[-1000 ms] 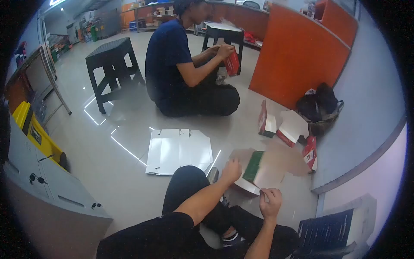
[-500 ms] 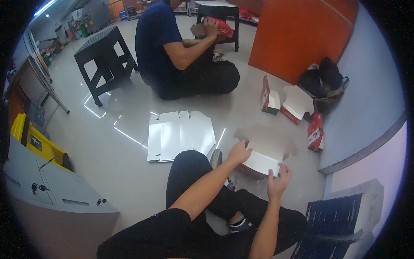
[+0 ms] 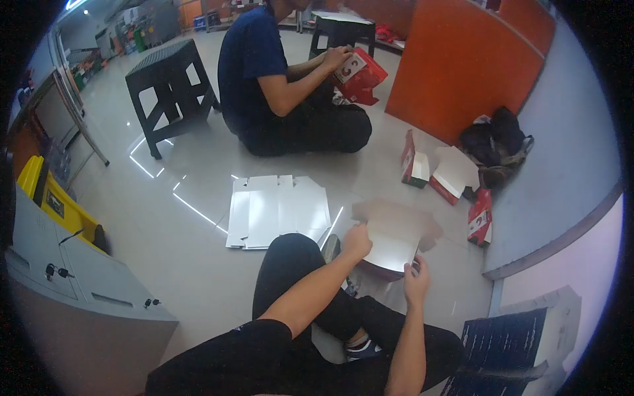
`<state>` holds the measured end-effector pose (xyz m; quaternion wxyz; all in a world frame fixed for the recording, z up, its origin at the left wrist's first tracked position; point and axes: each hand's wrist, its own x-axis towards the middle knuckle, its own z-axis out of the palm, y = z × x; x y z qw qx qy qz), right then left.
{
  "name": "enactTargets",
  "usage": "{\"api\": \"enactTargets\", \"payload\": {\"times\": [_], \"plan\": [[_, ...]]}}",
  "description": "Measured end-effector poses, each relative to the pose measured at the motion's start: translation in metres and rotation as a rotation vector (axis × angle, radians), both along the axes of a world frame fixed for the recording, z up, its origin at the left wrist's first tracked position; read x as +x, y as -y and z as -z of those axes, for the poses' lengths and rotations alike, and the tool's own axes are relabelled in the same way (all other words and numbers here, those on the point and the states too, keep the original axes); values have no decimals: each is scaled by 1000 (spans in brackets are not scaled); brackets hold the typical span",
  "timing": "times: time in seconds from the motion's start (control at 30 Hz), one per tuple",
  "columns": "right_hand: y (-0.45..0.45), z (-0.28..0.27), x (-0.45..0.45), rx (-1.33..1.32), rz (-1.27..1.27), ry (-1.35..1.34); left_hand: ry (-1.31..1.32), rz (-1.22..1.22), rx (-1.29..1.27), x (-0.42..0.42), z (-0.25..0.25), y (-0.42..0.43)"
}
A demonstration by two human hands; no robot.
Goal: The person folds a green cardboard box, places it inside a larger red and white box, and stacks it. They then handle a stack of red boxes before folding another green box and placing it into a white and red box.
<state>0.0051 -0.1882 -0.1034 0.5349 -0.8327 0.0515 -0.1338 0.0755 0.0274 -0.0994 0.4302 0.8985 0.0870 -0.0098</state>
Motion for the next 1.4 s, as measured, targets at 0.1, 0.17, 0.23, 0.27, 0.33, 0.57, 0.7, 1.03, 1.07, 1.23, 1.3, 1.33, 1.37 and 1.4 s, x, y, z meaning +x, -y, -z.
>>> {"api": "enactTargets", "payload": {"times": [0.1, 0.17, 0.23, 0.27, 0.33, 0.57, 0.7, 1.03, 1.07, 1.23, 1.3, 1.33, 1.37, 1.4], "plan": [[0, 2, 0, 20, -10, -34, -6, -2, 9, 1, 0, 2], [-1, 2, -2, 85, -8, -75, -21, 10, 20, -1, -3, 3], [0, 13, 0, 25, -6, -16, 71, 33, 102, -4, -11, 1], [3, 21, 5, 22, -28, -47, 125, 9, 138, 0, -3, 0], [5, 25, 7, 104, -29, -149, 102, 0, 197, 1, -3, 4], [-17, -7, -4, 92, 84, -18, 13, -1, 217, 9, -27, -6], [-23, -16, -4, 155, 93, -46, 437, -42, 373, 11, 3, -1], [-24, 3, -2, 373, -64, -179, 113, 554, -113, -16, -43, 51], [-23, 11, -1, 382, -51, -179, 71, 589, -101, -14, -41, 50], [-16, -9, 13, 245, -60, -365, 85, 528, 96, -14, -46, 51], [-21, 3, 29, 174, -25, -251, 233, 481, 225, -19, -53, 56], [-21, 9, 38, 89, 5, -141, 225, 456, 212, -20, -55, 57], [-21, 15, 44, 100, 15, -134, 230, 468, 222, -19, -54, 56], [-21, 18, 50, 72, 30, -113, 238, 455, 228, -17, -53, 54]]}}
